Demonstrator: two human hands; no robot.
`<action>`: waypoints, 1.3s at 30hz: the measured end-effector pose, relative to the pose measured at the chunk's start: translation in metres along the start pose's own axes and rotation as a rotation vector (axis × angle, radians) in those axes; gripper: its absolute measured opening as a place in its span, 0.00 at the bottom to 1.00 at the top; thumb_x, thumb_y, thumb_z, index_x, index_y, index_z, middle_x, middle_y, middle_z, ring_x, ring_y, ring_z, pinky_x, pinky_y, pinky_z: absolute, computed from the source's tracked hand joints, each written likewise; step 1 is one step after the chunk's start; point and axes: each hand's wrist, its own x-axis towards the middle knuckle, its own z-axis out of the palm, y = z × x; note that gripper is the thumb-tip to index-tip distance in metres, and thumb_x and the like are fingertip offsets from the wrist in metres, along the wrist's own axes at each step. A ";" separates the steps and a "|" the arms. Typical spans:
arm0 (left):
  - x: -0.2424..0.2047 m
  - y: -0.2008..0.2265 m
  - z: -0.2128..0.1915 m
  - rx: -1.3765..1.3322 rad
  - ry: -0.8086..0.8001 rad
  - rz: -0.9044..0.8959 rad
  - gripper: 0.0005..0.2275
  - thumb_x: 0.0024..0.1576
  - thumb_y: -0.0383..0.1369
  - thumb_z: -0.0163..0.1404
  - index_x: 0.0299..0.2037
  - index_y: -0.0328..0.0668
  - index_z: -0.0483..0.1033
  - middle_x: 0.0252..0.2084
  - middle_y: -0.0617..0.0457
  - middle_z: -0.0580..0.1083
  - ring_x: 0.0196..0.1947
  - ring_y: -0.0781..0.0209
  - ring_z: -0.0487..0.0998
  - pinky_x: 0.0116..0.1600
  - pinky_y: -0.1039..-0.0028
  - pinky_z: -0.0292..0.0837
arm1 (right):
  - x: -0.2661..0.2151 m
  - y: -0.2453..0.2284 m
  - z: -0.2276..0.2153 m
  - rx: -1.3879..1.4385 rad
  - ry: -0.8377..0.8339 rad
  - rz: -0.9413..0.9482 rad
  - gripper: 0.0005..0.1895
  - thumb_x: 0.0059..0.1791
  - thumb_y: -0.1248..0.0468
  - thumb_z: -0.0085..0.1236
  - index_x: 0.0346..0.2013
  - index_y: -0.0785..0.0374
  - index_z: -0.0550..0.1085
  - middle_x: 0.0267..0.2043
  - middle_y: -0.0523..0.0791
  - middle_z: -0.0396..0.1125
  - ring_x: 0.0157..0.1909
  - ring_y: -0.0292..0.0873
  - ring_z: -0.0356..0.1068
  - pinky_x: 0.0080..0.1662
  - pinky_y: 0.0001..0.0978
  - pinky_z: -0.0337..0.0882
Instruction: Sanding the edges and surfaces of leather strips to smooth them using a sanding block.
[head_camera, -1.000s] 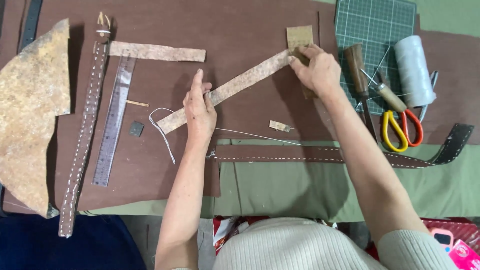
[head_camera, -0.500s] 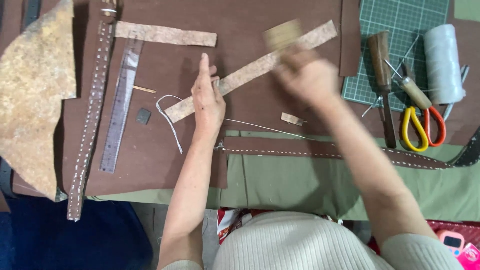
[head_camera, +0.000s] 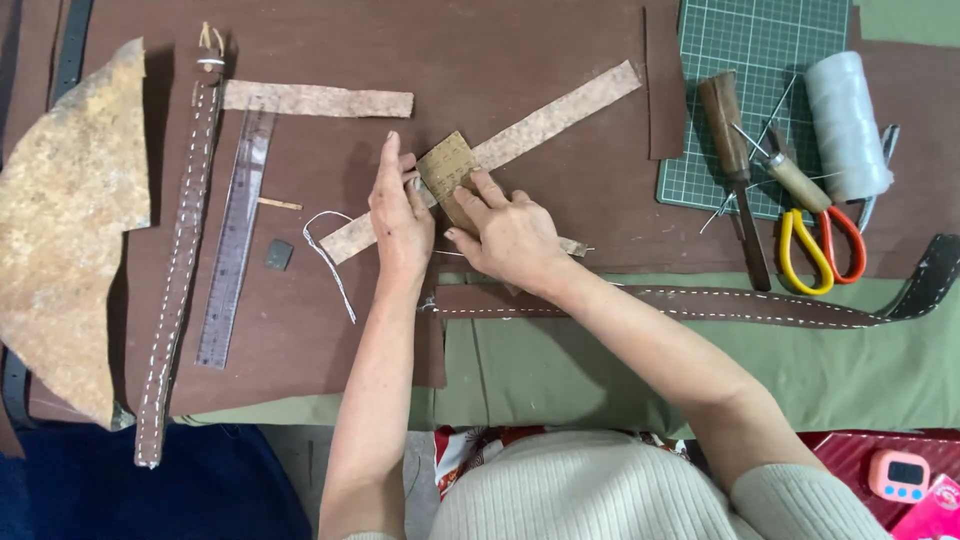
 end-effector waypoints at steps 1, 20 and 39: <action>-0.001 0.000 0.000 0.026 0.012 0.019 0.30 0.59 0.13 0.46 0.73 0.42 0.57 0.50 0.40 0.76 0.47 0.44 0.83 0.57 0.61 0.76 | -0.001 0.006 0.005 0.006 -0.012 -0.019 0.27 0.46 0.40 0.59 0.57 0.42 0.77 0.64 0.41 0.69 0.39 0.56 0.78 0.42 0.46 0.80; -0.003 -0.005 0.004 0.055 -0.044 -0.083 0.30 0.62 0.17 0.37 0.75 0.53 0.51 0.52 0.46 0.74 0.52 0.54 0.75 0.60 0.64 0.72 | 0.017 0.025 -0.037 0.118 -0.182 0.201 0.22 0.49 0.39 0.50 0.56 0.35 0.73 0.60 0.43 0.70 0.50 0.55 0.74 0.41 0.53 0.75; 0.007 -0.005 0.006 0.149 -0.013 0.072 0.28 0.62 0.16 0.40 0.74 0.45 0.54 0.50 0.47 0.75 0.49 0.50 0.75 0.62 0.57 0.65 | 0.064 0.171 -0.021 0.164 0.081 0.457 0.24 0.54 0.45 0.53 0.55 0.58 0.78 0.49 0.53 0.75 0.48 0.59 0.75 0.46 0.53 0.74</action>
